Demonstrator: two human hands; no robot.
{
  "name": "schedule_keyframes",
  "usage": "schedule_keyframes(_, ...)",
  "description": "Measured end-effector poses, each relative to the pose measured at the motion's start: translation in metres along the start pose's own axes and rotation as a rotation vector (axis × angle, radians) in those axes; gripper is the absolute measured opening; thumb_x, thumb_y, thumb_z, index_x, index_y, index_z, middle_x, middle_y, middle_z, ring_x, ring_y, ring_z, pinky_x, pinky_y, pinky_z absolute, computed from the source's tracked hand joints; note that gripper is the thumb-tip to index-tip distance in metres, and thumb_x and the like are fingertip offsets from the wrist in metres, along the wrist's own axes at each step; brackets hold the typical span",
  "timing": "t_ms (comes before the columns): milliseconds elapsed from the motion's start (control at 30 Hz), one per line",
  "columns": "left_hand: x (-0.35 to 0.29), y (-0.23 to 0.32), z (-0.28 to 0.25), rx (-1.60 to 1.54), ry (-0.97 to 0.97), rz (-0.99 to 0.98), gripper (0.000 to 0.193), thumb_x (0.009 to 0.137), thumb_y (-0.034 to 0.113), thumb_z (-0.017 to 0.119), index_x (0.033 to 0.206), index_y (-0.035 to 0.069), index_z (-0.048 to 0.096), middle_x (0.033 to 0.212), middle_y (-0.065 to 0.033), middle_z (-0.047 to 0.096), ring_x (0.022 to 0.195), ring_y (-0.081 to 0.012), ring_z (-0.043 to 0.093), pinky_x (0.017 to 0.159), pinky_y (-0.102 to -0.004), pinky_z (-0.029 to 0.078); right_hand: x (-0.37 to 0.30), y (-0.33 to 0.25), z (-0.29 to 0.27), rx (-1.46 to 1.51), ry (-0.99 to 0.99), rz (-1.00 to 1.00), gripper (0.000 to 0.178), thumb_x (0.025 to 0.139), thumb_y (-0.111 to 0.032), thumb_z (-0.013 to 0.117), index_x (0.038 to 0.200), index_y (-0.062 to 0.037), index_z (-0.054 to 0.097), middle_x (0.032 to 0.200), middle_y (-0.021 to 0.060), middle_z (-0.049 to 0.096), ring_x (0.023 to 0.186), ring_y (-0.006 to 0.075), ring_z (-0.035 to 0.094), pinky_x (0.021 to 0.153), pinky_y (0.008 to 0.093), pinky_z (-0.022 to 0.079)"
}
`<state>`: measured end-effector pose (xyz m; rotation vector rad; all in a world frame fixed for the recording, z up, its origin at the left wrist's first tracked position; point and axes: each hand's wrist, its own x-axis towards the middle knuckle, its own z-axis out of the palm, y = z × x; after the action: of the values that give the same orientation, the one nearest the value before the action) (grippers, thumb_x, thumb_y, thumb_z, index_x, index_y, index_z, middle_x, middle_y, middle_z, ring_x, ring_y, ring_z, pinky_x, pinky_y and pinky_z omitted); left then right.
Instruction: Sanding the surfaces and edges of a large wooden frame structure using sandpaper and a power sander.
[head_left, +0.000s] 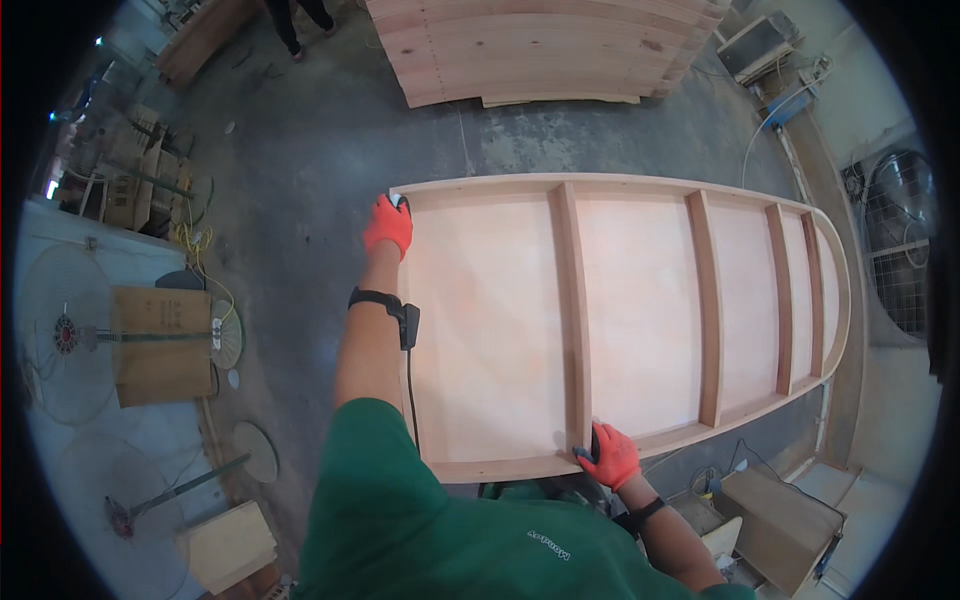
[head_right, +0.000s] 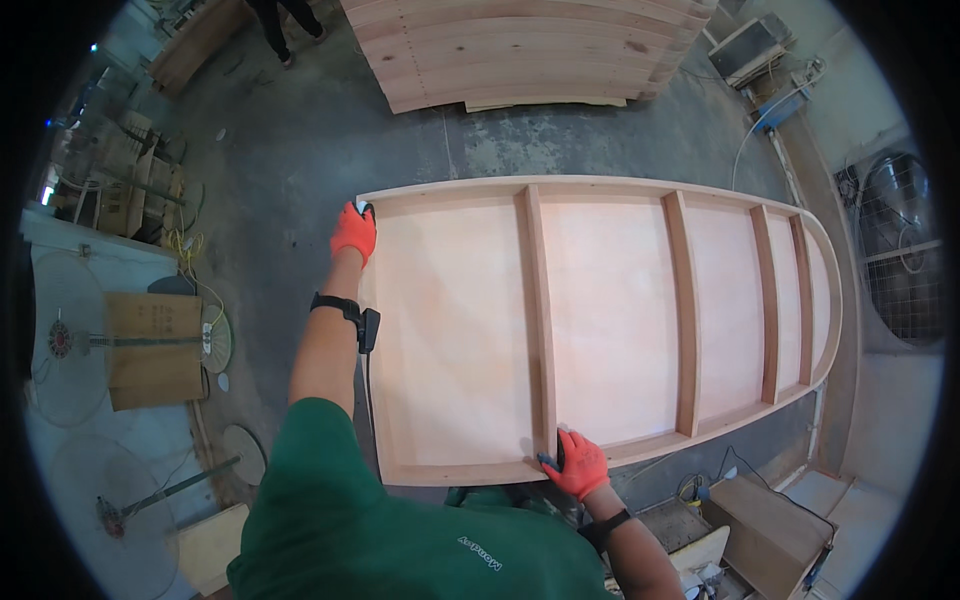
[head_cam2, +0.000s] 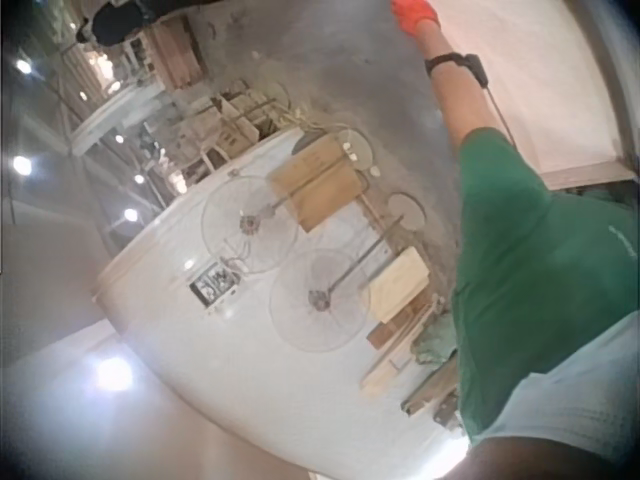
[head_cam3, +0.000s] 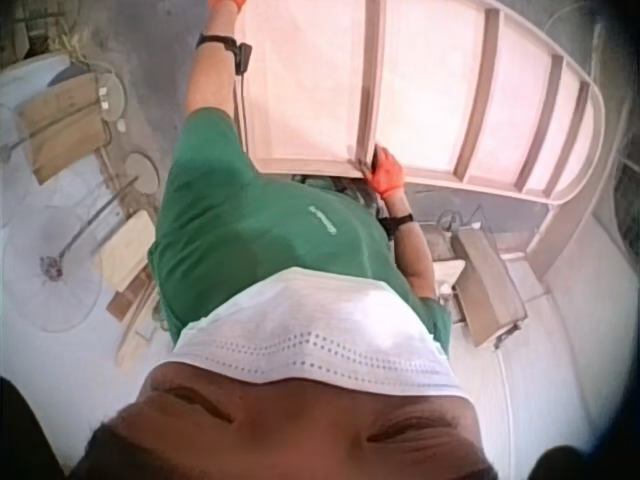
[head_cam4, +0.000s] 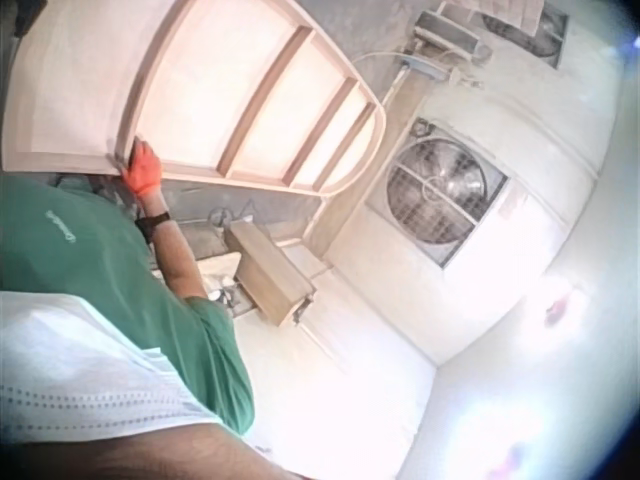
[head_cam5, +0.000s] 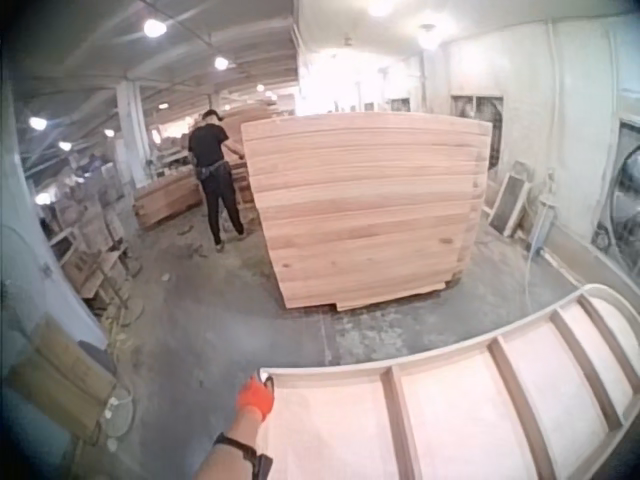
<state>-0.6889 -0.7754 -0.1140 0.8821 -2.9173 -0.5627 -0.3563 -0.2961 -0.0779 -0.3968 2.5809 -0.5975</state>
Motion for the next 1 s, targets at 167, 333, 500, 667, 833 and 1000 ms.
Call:
schedule_keyframes(167,-0.053,-0.015,-0.002,-0.017,0.015,0.022,0.052,0.098,0.041,0.048,0.129,0.0,0.049,0.13,-0.0225,0.056,0.118,-0.0397,0.056,0.098,-0.0469,0.046,-0.005,0.011,0.006,-0.011,-0.009,-0.005,0.075,0.077,-0.044,0.073,0.135,-0.0038,0.048,0.113,0.0164,0.059,0.101,0.0357,0.061,0.085,0.0439,0.051)
schedule_keyframes(333,-0.181,-0.061,-0.01,-0.062,0.014,-0.062,0.056,0.098,0.036,0.05,0.136,-0.004,0.045,0.136,-0.0265,0.051,0.126,-0.0405,0.049,0.105,-0.045,0.041,-0.005,0.006,-0.005,0.097,-0.034,-0.033,0.065,0.083,-0.045,0.069,0.128,-0.0033,0.05,0.112,0.0181,0.059,0.099,0.0376,0.06,0.086,0.0455,0.05)
schedule_keyframes(500,-0.342,-0.101,-0.011,0.036,-0.027,-0.172,0.056,0.098,0.034,0.051,0.137,-0.005,0.043,0.136,-0.026,0.051,0.127,-0.0407,0.048,0.106,-0.0443,0.04,-0.009,0.03,0.001,0.128,0.006,-0.135,0.063,0.085,-0.045,0.067,0.128,-0.0028,0.049,0.113,0.0181,0.059,0.104,0.0374,0.059,0.089,0.0452,0.049)
schedule_keyframes(667,-0.447,-0.126,-0.032,0.0,-0.041,-0.289,0.054,0.096,0.03,0.055,0.137,-0.002,0.044,0.132,-0.0237,0.055,0.123,-0.0408,0.052,0.105,-0.0451,0.04,0.001,0.091,-0.037,0.222,0.099,-0.393,0.058,0.085,-0.036,0.068,0.13,-0.0032,0.051,0.122,0.0194,0.057,0.112,0.0381,0.056,0.095,0.0446,0.047)
schedule_keyframes(833,-0.471,-0.009,-0.05,0.214,0.211,-0.03,0.037,0.092,0.017,0.057,0.124,-0.001,0.054,0.115,-0.0194,0.062,0.109,-0.0385,0.059,0.097,-0.046,0.045,-0.015,0.189,-0.107,0.077,0.603,-0.142,0.069,0.082,-0.03,0.072,0.139,-0.0033,0.045,0.133,0.0228,0.05,0.123,0.0403,0.048,0.102,0.0472,0.04)
schedule_keyframes(1000,-0.49,0.094,0.081,-0.408,-0.018,-0.017,0.04,0.094,0.016,0.055,0.13,0.001,0.051,0.119,-0.0205,0.059,0.112,-0.0362,0.059,0.096,-0.0431,0.047,-0.024,0.244,-0.1,-0.022,0.577,0.148,0.081,0.083,-0.032,0.071,0.148,-0.0029,0.033,0.142,0.0245,0.043,0.132,0.0397,0.041,0.108,0.0478,0.034)
